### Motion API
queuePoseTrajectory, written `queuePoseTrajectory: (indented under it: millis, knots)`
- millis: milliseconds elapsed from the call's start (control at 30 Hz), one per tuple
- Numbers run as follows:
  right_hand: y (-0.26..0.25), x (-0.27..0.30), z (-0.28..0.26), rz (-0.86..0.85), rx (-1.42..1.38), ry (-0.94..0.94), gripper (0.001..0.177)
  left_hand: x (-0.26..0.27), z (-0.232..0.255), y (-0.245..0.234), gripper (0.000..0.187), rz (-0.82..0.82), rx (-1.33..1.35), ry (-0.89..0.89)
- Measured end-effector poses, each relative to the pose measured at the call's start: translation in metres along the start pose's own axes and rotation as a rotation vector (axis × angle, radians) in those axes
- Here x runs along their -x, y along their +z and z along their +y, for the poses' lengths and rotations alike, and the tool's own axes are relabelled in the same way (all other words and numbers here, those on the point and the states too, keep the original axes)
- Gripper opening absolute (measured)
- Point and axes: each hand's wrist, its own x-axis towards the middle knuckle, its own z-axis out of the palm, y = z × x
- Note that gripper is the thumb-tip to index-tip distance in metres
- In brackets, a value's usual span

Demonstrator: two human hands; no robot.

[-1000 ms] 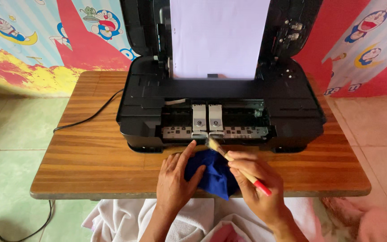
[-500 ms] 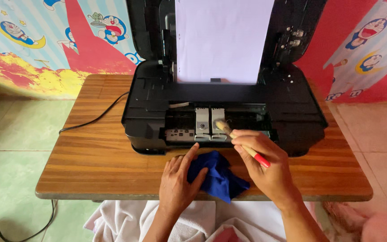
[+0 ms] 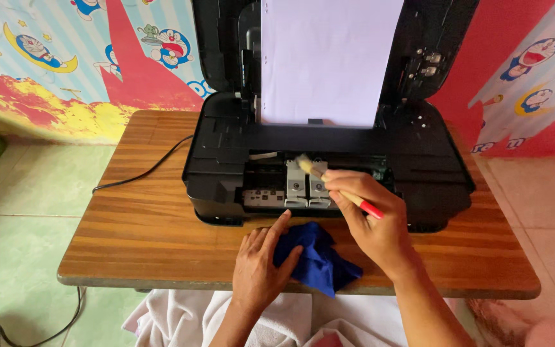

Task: The person cleans the interior of a printer using a small brush and a blue cloth. They repeatedly brush dust from the internal mechanisms and wipe the surfaces with the cloth, alternating between brushing and wiping throughout the clip.

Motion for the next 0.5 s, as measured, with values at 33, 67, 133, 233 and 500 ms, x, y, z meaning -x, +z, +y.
queuePoseTrajectory:
  millis: [33, 67, 133, 233, 500]
  knots:
    - [0.001, -0.001, 0.0, -0.023, 0.019, -0.046, 0.01, 0.0, 0.0, 0.0, 0.069, -0.004, -0.002, -0.005]
    - [0.002, -0.002, 0.001, -0.044, 0.039, -0.092, 0.011, 0.0, 0.0, 0.0, 0.069, -0.009, -0.003, -0.008]
    - [0.004, -0.004, 0.003, -0.088, -0.013, -0.103, 0.011, -0.001, 0.0, -0.001, 0.069, -0.009, -0.001, -0.01]
    - [0.008, -0.004, 0.006, -0.102, -0.105, -0.05, 0.009, 0.0, 0.001, -0.001, 0.069, -0.004, 0.007, -0.015]
    - [0.01, -0.003, 0.011, -0.172, -0.168, -0.012, 0.01, -0.001, 0.001, -0.002, 0.069, -0.011, 0.007, -0.02]
